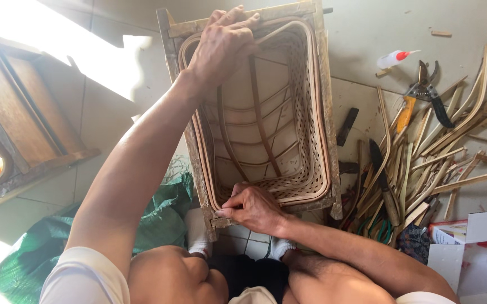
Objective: The person inserts thin wooden strips into a rectangular basket frame, tapping them into place with a hammer and applying glue to secure the joints. The person works on the basket structure, adding and adjusting strips throughout the clip.
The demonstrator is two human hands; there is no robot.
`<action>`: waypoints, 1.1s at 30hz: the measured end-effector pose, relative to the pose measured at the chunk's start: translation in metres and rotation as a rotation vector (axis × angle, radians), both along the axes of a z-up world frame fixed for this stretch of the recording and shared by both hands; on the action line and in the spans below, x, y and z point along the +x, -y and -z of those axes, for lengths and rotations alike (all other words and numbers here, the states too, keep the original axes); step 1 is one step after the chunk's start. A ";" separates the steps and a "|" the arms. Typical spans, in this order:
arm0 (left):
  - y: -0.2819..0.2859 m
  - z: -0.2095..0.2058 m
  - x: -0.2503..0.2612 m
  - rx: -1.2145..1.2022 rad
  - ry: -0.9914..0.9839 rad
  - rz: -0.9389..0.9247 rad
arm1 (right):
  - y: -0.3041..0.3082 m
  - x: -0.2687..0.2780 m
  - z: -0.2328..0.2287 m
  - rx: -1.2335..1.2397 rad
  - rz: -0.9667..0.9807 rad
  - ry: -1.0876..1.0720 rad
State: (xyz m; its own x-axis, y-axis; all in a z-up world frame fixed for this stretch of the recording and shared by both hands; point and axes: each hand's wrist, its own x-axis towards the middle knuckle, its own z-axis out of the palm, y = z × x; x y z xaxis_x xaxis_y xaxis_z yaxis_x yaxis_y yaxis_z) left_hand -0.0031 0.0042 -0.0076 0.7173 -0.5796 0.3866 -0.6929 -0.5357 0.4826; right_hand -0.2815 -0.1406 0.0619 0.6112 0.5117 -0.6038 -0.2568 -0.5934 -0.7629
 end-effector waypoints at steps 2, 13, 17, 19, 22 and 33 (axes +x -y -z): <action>0.000 0.002 -0.002 0.006 0.004 0.002 | -0.003 -0.007 0.001 -0.023 -0.001 -0.027; -0.009 0.002 -0.005 0.013 -0.030 0.040 | 0.054 0.019 0.021 -0.023 0.036 0.391; -0.003 -0.004 -0.002 0.034 -0.039 -0.003 | 0.048 0.001 0.032 -0.203 -0.167 0.850; -0.005 -0.007 -0.008 0.080 -0.019 -0.007 | 0.042 -0.008 0.030 -0.189 -0.150 0.857; -0.010 -0.015 -0.006 0.085 0.006 0.050 | 0.049 0.002 0.016 0.002 -0.001 0.931; -0.022 -0.005 -0.006 0.033 -0.081 0.000 | 0.282 -0.055 0.061 -0.769 0.583 -0.043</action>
